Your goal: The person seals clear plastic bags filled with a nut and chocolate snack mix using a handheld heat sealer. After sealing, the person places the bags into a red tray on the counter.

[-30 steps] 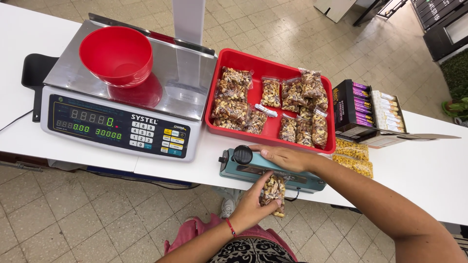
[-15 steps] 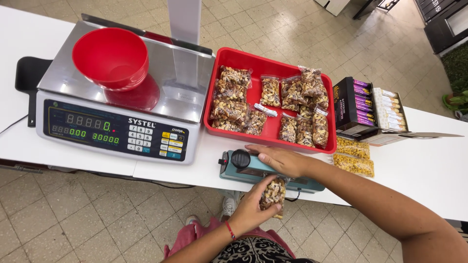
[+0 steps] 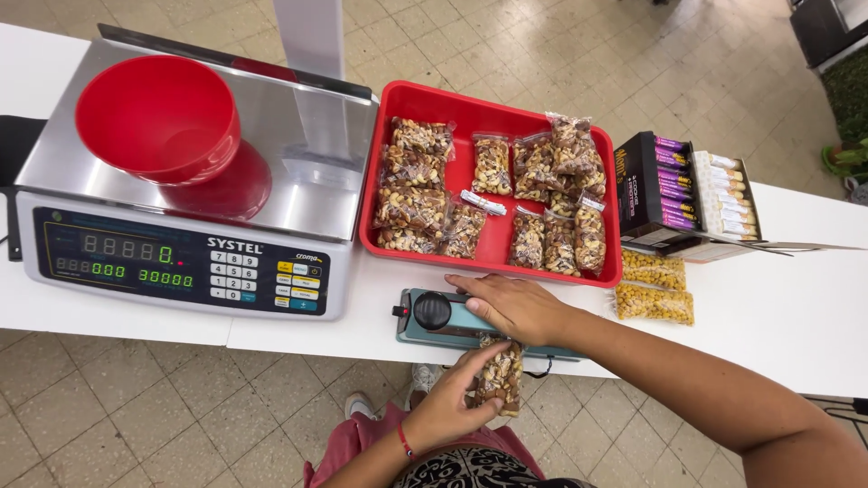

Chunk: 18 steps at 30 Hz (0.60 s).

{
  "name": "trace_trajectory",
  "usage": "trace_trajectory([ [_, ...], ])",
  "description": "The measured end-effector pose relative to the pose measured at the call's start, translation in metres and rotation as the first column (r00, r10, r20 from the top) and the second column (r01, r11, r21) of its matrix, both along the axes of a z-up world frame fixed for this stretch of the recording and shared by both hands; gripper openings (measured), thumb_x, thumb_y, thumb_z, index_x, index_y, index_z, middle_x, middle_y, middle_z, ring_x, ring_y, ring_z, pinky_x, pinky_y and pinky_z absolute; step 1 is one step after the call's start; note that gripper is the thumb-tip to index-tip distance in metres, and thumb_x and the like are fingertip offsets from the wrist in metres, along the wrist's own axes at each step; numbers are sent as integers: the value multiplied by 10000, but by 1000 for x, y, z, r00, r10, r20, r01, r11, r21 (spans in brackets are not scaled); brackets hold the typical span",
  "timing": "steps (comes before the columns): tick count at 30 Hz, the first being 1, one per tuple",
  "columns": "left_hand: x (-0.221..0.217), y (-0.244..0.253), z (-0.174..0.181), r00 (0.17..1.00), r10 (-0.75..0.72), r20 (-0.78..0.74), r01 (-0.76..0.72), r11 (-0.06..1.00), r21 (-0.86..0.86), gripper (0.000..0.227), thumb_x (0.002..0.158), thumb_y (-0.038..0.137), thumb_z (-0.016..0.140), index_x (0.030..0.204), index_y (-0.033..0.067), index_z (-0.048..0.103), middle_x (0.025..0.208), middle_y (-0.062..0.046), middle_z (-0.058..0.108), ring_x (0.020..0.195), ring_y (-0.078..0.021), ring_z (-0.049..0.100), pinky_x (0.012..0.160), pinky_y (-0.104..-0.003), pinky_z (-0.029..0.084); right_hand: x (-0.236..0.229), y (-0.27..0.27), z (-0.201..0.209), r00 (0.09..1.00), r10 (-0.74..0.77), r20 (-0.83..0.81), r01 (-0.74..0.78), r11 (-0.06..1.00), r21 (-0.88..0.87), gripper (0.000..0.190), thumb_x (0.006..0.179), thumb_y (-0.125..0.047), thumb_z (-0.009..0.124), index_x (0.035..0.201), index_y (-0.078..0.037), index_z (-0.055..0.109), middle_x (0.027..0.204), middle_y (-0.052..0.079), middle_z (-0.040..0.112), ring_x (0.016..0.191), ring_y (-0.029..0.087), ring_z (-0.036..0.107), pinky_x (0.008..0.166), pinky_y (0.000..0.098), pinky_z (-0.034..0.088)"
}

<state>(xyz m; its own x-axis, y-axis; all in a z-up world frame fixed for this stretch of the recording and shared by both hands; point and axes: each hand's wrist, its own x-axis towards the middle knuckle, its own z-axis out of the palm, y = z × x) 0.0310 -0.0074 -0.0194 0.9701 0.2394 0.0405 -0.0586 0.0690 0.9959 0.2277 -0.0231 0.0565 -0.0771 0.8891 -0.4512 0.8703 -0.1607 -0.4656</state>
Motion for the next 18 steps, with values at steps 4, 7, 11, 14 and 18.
trace_trajectory([
  [4, -2, 4, 3, 995, -63, -79, 59, 997, -57, 719, 805, 105, 547, 1486, 160, 322, 1515, -139, 373, 1403, -269, 360, 1130, -387, 295, 2, 0, -2, 1000, 12, -2, -12, 1000, 7, 663, 959, -529, 133, 1511, -190, 275, 1299, 196, 568, 1171, 354, 550, 917, 460, 434],
  [7, -2, 5, 2, 998, -53, -40, 52, 998, -36, 729, 789, 78, 545, 1482, 132, 326, 1511, -142, 381, 1413, -259, 351, 1155, -363, 240, 2, 0, -3, 999, 37, -12, -36, 998, 48, 671, 965, -528, 135, 1500, -156, 298, 1305, 197, 574, 1175, 352, 556, 908, 459, 442],
  [11, -3, 6, 5, 995, -79, -60, 75, 996, -53, 746, 790, 63, 541, 1491, 158, 304, 1520, -148, 366, 1411, -277, 348, 1149, -402, 271, 2, 0, -4, 1000, 27, -2, -27, 999, 29, 671, 960, -532, 129, 1502, -174, 295, 1296, 192, 576, 1170, 346, 555, 908, 459, 446],
  [14, -3, 6, 6, 995, -75, -63, 71, 996, -54, 744, 786, 52, 535, 1489, 149, 308, 1520, -149, 369, 1418, -272, 340, 1160, -399, 251, 3, 0, -6, 1000, 27, -4, -27, 999, 34, 666, 962, -529, 135, 1502, -174, 298, 1291, 190, 579, 1166, 346, 556, 913, 458, 444],
  [18, -2, 4, 4, 997, -64, -53, 61, 997, -50, 750, 773, 37, 535, 1484, 131, 317, 1519, -153, 376, 1423, -268, 335, 1170, -385, 224, 3, -1, -5, 1000, 19, 1, -19, 1000, 13, 651, 963, -521, 148, 1505, -190, 292, 1304, 183, 570, 1175, 346, 547, 916, 459, 441],
])
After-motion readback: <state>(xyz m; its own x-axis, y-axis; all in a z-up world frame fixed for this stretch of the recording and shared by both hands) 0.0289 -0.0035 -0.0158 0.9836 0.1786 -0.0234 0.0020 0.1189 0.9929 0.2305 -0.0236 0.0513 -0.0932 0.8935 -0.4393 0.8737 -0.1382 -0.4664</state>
